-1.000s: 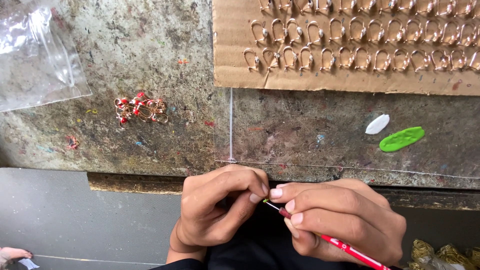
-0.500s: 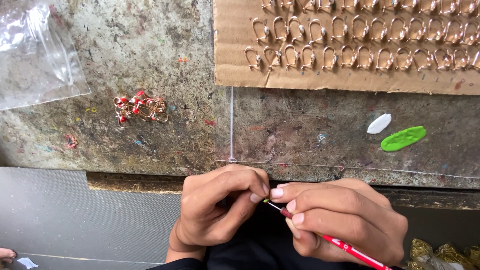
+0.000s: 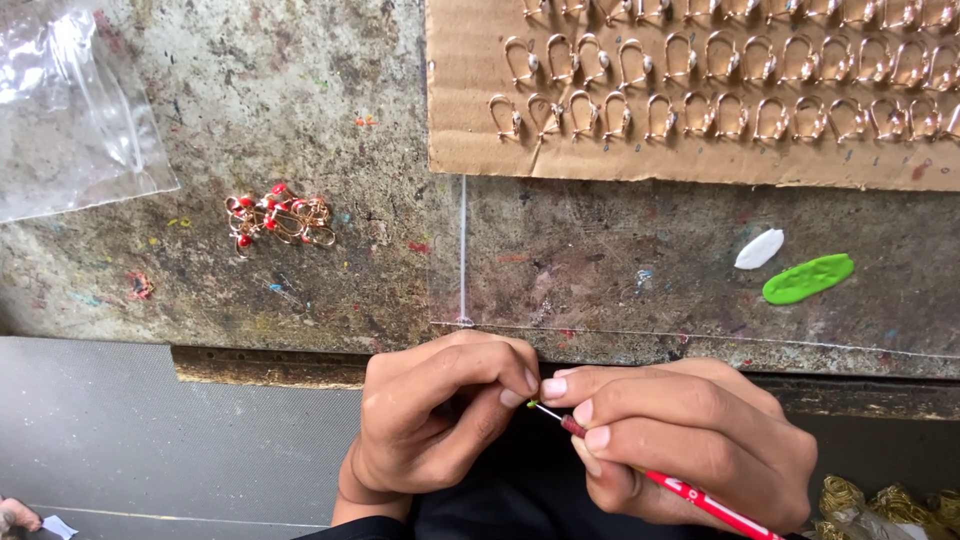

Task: Applying red paint to small jewelry findings using a fine-tipped brush at a workbench.

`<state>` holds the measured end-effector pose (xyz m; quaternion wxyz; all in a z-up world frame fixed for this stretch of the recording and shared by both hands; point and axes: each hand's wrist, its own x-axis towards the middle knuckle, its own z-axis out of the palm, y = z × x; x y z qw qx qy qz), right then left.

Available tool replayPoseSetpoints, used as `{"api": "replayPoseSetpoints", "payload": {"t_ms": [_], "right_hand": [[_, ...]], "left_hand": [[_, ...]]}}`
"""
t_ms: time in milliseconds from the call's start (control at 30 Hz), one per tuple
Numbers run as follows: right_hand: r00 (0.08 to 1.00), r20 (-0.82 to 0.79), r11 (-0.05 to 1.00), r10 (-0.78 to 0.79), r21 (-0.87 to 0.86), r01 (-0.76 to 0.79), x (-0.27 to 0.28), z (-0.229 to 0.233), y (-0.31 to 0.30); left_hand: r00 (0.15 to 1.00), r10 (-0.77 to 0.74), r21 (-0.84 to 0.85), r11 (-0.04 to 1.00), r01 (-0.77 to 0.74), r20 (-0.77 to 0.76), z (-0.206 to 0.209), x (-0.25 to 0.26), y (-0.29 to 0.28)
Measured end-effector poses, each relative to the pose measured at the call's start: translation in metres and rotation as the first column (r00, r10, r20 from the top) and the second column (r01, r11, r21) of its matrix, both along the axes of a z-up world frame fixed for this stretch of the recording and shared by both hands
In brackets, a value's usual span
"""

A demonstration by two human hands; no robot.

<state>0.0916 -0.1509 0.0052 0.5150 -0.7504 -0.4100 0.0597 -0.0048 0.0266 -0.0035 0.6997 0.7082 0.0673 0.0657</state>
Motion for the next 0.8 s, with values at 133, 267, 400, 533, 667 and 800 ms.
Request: {"api": "replayPoseSetpoints", "payload": {"t_ms": [133,267,400,533,667,800], "right_hand": [[0.999,0.009,0.999,0.037,0.022,-0.037,0.0009,-0.0031,-0.0027],[0.999,0.008,0.999,0.031,0.023,-0.031,0.0020,-0.0028,-0.0025],[0.999,0.007,0.998,0.046,0.032,-0.046,0.0020,-0.0041,-0.0032],[0.999,0.003,0.999,0.051,0.002,-0.051,0.0041,-0.0008,-0.0037],[0.999,0.010,0.999,0.043,0.012,-0.043,0.0033,-0.0012,-0.0018],[0.999,0.000,0.999,0.033,0.006,-0.033,0.0031,-0.0005,-0.0018]], "left_hand": [[1.000,0.004,0.000,1.000,-0.004,0.013,0.0000,0.0004,-0.0003],[1.000,0.009,-0.002,1.000,-0.009,0.008,0.0000,0.0008,-0.0010],[1.000,0.004,-0.006,1.000,-0.004,0.009,-0.0005,0.0003,-0.0005],[1.000,0.012,-0.002,1.000,-0.012,0.004,-0.0001,0.0013,-0.0013],[1.000,0.012,-0.001,1.000,-0.012,0.009,-0.0005,0.0007,-0.0012],[1.000,0.018,-0.004,1.000,-0.018,0.016,-0.0013,0.0007,-0.0020]]}}
